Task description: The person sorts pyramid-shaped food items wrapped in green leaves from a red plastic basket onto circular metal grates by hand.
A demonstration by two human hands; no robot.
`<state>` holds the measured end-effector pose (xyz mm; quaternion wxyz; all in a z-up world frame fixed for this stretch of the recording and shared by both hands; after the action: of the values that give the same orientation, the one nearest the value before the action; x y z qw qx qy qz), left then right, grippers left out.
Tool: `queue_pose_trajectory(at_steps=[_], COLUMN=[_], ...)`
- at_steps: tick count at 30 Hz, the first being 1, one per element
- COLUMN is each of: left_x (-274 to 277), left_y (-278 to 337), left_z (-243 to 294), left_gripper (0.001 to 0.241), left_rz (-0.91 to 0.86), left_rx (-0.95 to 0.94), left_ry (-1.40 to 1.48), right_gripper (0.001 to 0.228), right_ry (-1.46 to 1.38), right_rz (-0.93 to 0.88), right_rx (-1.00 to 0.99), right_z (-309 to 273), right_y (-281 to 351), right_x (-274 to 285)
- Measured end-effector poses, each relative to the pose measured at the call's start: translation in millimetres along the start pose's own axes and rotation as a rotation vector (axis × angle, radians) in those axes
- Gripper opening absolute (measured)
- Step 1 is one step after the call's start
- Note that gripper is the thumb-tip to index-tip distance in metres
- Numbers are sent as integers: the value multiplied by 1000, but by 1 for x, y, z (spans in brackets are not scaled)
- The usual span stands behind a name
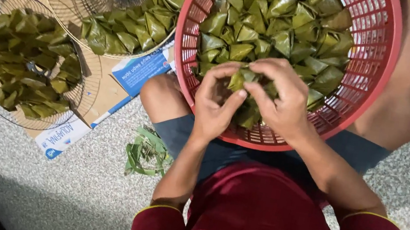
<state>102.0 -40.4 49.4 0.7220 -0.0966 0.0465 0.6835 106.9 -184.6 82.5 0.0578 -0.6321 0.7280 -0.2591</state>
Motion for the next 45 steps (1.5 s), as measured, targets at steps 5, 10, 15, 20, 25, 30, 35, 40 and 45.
queue_pose_trajectory(at_steps=[5, 10, 15, 20, 25, 30, 35, 40, 45], left_x=[-3, -3, 7, 1, -9, 39, 73, 96, 130], left_y=[-11, -6, -7, 6, 17, 10, 19, 35, 50], left_z=[-5, -21, -23, -42, -29, 10, 5, -2, -10], left_gripper=[39, 40, 37, 39, 44, 44, 42, 40, 39], left_rz=[-47, -12, 29, 3, -96, -100, 23, 64, 223], left_rx=[-8, 29, 113, 253, 400, 154, 156, 162, 175], left_ry=[44, 16, 95, 177, 160, -78, -59, -77, -96], right_gripper=[10, 7, 35, 37, 30, 17, 26, 26, 16], right_ry=[6, 64, 229, 192, 72, 130, 302, 386, 325], right_rz=[-4, -22, -153, -229, -392, -921, -1258, -1275, -1332], right_rx=[50, 185, 319, 337, 256, 190, 219, 517, 647], right_z=[-6, -17, -22, -21, -13, 20, 20, 32, 31], right_y=[-10, -12, 0, -5, -1, 41, 76, 115, 139], right_x=[5, 2, -7, -2, 16, 20, -15, -27, -28])
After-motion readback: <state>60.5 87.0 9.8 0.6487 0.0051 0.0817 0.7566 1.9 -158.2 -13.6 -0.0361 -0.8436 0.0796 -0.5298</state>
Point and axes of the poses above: each hand's wrist, its own y-axis away from the middle knuckle, its own x-axis out of the back of the hand, z = x × y, the point moved 9 cm from there along -y, towards the middle knuckle, and after that the axes turned 6 degrees about z, right-handed, at the moved point
